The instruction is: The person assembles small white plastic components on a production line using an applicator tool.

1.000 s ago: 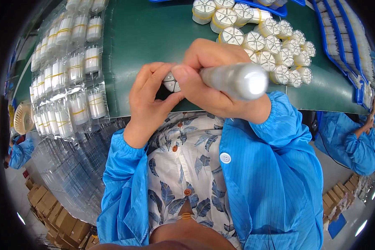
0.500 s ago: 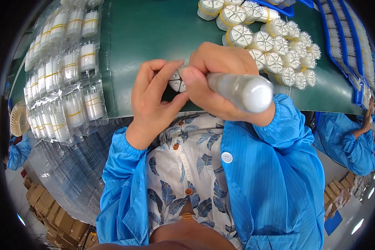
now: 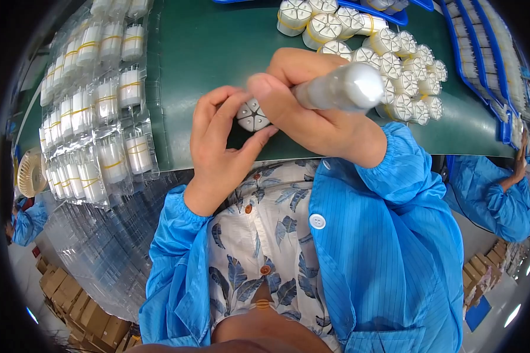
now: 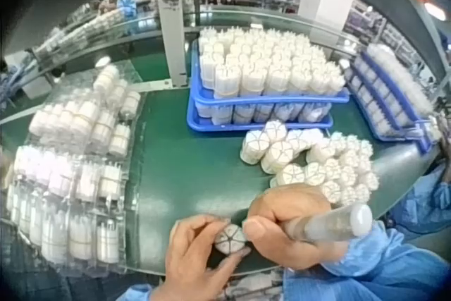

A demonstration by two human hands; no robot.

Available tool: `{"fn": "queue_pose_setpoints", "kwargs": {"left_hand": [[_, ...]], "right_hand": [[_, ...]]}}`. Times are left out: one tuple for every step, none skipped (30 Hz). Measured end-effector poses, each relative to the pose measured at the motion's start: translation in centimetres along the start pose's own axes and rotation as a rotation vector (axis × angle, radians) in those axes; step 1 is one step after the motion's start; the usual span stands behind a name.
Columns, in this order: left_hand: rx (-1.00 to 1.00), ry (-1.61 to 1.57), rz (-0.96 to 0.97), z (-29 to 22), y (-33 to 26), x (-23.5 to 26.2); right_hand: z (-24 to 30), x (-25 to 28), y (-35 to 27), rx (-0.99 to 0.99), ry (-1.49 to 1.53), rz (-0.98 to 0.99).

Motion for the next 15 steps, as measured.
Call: {"fn": "queue_pose_setpoints", "kwargs": {"left_hand": [[-0.001,0.0,-0.001,0.1,-0.1,0.0],[-0.021,0.024,-0.007,0.1,-0.1,0.0],[-0.04,0.048,-0.012,0.1,-0.2,0.0],[-0.042,0.049,-0.013,0.1,-0.3,-0.1],[-0.02,0.046,-0.013,0.0,-0.4,-0.1],[0.002,0.043,-0.013,0.0,-0.5,-0.2],[0.0,0.043,-0.013,0.0,-0.5,-0.1],[-0.028,0.038,-0.012,-0.1,-0.3,-0.1],[-0.057,0.035,-0.011,-0.2,-0.2,0.0],[-0.059,0.037,-0.011,-0.2,-0.1,0.2],[-0.053,0.024,0.011,-0.2,0.1,0.3],[-0.044,0.011,0.032,-0.4,0.1,0.4],[-0.044,0.012,0.033,-0.6,0.0,0.4],[0.007,0.008,-0.001,-0.6,-0.1,0.5],[0.053,0.001,-0.033,-0.6,-0.1,0.6]], "right_hand": [[-0.1,-0.3,0.1,0.001,-0.001,0.0],[-0.3,-0.5,0.1,-0.008,0.021,-0.009],[-0.4,-0.7,0.1,-0.017,0.043,-0.019],[-0.4,-0.9,0.0,-0.015,0.043,-0.019],[-0.5,-1.0,-0.1,-0.03,0.029,-0.043],[-0.5,-1.0,-0.3,-0.046,0.015,-0.067],[-0.4,-1.0,-0.4,-0.045,0.015,-0.068],[-0.3,-1.0,-0.5,-0.04,0.003,-0.068],[-0.3,-1.0,-0.4,-0.034,-0.007,-0.067],[-0.1,-0.8,-0.4,-0.032,-0.007,-0.069],[0.3,-0.2,-0.3,0.004,0.029,-0.085],[0.8,0.1,-0.2,0.037,0.064,-0.099],[1.1,0.3,0.1,0.042,0.055,-0.093],[0.8,0.1,0.2,0.042,0.057,-0.093],[0.4,-0.1,0.3,0.045,0.075,-0.082]]}}
Point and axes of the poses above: each hand's wrist, its own y-axis towards the middle knuckle, its own x-axis out of the back of the hand, z = x × y, the point moved 5 cm from there along y, towards the middle knuckle, and after that the axes turned 1 degree about z, right-handed, at the moved point
